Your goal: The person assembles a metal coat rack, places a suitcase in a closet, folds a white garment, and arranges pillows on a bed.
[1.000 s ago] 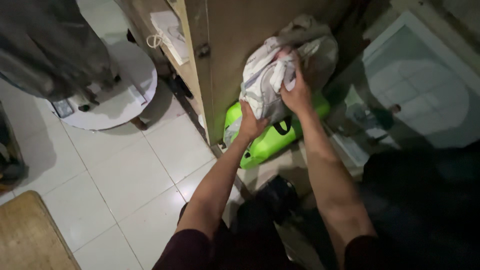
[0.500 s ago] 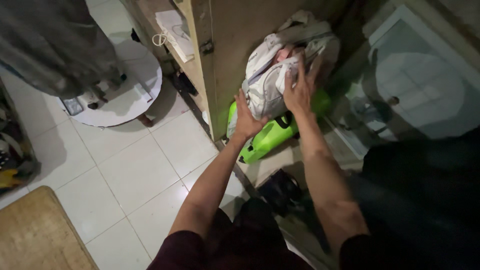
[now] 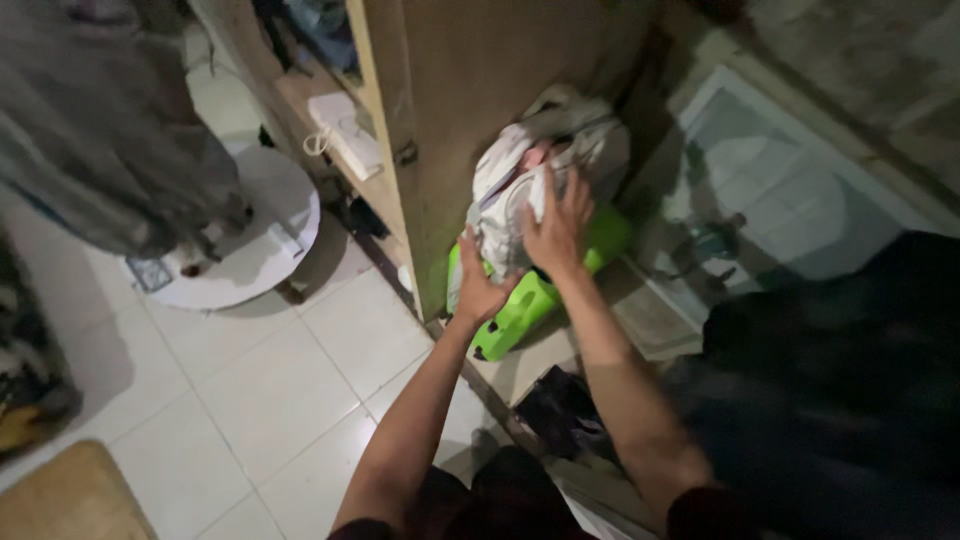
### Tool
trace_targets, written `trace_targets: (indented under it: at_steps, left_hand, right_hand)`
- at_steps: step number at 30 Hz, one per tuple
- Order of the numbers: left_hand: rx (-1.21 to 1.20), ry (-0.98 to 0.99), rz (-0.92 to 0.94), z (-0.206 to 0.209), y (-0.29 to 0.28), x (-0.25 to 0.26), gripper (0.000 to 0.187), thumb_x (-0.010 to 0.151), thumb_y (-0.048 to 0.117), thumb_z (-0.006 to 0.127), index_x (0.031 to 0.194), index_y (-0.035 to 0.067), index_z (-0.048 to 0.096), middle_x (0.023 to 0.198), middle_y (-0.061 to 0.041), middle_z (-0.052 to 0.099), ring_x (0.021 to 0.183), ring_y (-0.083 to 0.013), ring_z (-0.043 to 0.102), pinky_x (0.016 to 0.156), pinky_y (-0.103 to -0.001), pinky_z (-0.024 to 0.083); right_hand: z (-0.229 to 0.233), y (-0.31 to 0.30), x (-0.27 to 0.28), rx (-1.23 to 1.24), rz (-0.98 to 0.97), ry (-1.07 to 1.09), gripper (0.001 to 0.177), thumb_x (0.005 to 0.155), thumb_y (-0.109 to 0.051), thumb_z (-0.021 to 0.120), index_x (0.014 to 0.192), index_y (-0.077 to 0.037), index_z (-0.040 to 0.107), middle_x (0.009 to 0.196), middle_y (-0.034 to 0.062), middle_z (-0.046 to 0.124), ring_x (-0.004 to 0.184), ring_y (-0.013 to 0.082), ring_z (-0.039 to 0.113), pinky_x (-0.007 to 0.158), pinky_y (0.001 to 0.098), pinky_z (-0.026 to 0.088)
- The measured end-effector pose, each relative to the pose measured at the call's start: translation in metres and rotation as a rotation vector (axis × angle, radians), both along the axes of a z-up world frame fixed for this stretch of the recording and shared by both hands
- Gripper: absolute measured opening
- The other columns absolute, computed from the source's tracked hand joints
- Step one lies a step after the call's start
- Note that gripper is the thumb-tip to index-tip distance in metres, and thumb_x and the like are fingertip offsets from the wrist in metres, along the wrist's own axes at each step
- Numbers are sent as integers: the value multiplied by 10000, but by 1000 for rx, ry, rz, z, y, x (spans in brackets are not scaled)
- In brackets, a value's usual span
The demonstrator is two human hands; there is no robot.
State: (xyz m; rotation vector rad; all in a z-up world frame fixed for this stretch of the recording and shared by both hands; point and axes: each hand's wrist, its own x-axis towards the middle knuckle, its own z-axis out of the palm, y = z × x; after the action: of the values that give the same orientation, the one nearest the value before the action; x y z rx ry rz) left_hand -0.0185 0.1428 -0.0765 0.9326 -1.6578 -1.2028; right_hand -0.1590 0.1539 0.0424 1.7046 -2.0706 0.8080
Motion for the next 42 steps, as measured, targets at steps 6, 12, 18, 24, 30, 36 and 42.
trace_targets:
  at_steps: [6,12,18,24,30,36,42]
  left_hand:
    - [-73,32,6,-1,2,6,1189,771,283,861,1615,-19,80,1666,-322,152,1576,-434,123,1263,-447,180]
    - [-6,55,-16,10,9,15,1078,795,257,830,1610,23,166,1648,-296,233,1563,-398,185,1250,-435,204]
    - [-4,89,-80,14,8,39,942,845,229,777,1611,57,258,1648,-301,243,1551,-400,236,1230,-438,239]
    - [135,73,-110,26,8,125,842,866,228,719,1595,110,313,1643,-220,350,1428,-412,389,1124,-473,353]
    - [245,-93,-117,14,14,226,784,909,281,700,1593,202,324,1662,-148,318,1497,-318,370,1063,-484,455]
    - [277,-104,-69,9,0,315,757,933,293,683,1594,229,321,1673,-127,293,1532,-322,306,1084,-508,450]
    - [377,4,48,19,-21,388,745,931,303,658,1588,216,318,1668,-106,316,1490,-319,359,1081,-485,479]
  right_hand:
    - [2,11,11,35,-41,-23,724,981,-379,629,1607,-141,355,1649,270,238,1482,567,234,1146,743,210]
    - [5,22,16,-57,-38,-50,667,994,-352,603,1585,-136,382,1664,258,224,1509,553,204,1166,738,199]
    - [12,40,48,-104,-74,-56,641,994,-306,594,1574,-117,396,1671,240,234,1541,529,182,1200,700,184]
    - [8,58,115,-19,-78,-92,624,996,-297,590,1545,-72,396,1637,237,282,1515,512,216,1181,684,209]
    - [-10,59,195,118,-84,-220,613,987,-272,588,1532,-60,401,1602,231,311,1506,502,236,1165,677,203]
    - [-23,50,260,74,54,-263,608,1009,-212,577,1542,-9,368,1597,278,318,1478,502,270,1212,590,234]
    - [-39,16,317,68,224,-316,572,1041,-195,538,1543,15,362,1586,275,380,1484,452,342,1214,520,282]
